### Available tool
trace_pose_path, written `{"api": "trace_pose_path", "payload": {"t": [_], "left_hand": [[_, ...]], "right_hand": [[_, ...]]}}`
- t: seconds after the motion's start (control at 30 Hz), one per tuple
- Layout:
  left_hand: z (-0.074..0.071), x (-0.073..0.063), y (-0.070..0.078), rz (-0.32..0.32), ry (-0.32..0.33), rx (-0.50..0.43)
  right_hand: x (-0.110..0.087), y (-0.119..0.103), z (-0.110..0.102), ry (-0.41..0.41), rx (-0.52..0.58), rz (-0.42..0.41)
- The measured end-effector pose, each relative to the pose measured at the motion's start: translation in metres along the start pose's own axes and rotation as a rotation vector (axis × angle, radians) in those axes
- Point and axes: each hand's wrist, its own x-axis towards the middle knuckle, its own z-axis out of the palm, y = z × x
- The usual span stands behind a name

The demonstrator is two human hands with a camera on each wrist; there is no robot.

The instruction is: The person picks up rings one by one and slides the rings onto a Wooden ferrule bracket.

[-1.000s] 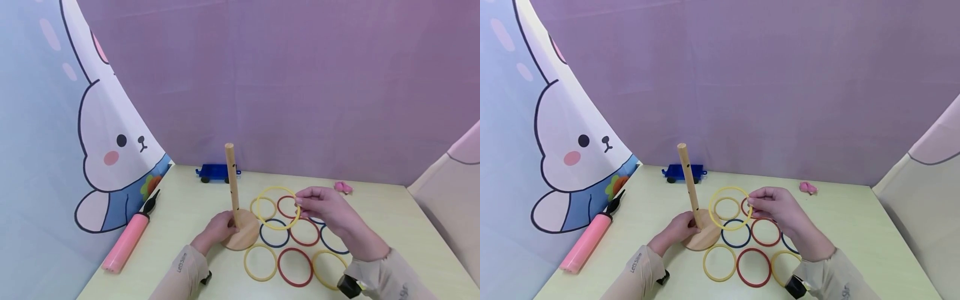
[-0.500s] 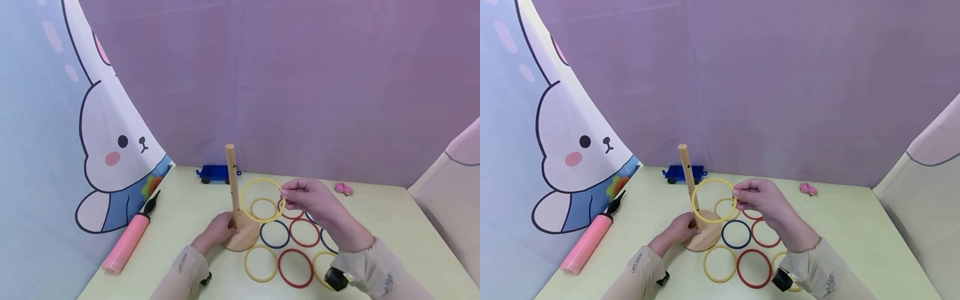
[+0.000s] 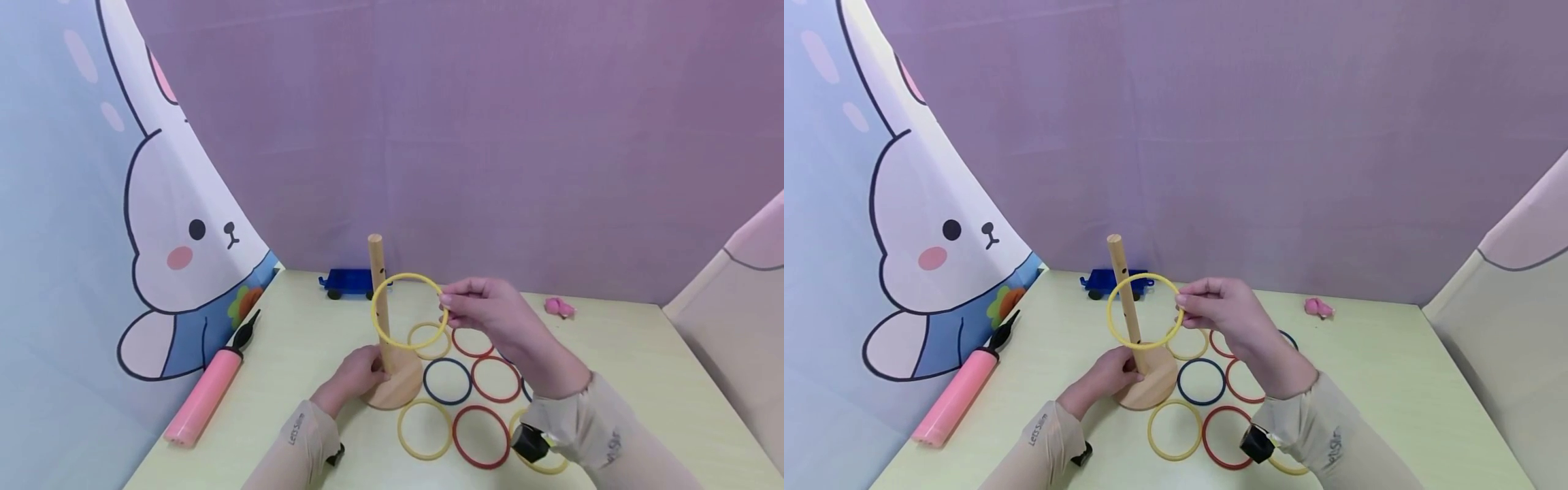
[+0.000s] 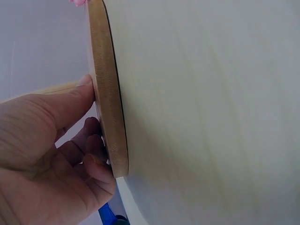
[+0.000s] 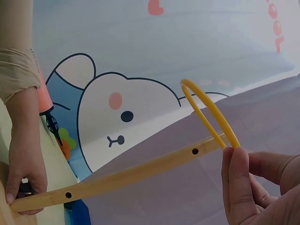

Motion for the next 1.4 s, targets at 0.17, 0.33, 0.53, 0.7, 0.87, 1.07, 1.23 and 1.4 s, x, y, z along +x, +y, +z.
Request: {"api": "trace_pose_path", "payload": {"t": [0.17, 0.33, 0.53, 0.7, 0.87, 1.07, 1.23, 1.4], "left_hand": [[0.0, 0.002, -0.001, -0.015, -0.005, -0.002], [0.0, 0.002, 0.0, -0.036, -0.012, -0.012], [0.0, 0.002, 0.003, -0.047, -0.017, -0.021], [-0.001, 0.0, 0.004, -0.041, -0.015, -0.038], [0.0, 0.0, 0.002, -0.03, -0.013, -0.037], [0.001, 0.0, -0.004, -0.019, -0.012, -0.027], [0.0, 0.0, -0.004, 0.001, 0.003, -0.022], [0.0, -0.002, -0.003, 0.028, 0.003, -0.036]], "right_hand": [[0.004, -0.004, 0.006, 0.01, 0.007, -0.009], [0.008, -0.007, 0.013, 0.024, 0.038, -0.013], [0.012, -0.014, 0.018, 0.058, 0.076, -0.011], [0.014, -0.021, 0.02, 0.067, 0.097, -0.032], [0.017, -0.028, 0.024, 0.091, 0.104, -0.027], [0.022, -0.034, 0.031, 0.121, 0.096, -0.029], [0.028, -0.037, 0.035, 0.149, 0.121, -0.038], [0.033, -0.034, 0.038, 0.173, 0.161, -0.019]]}}
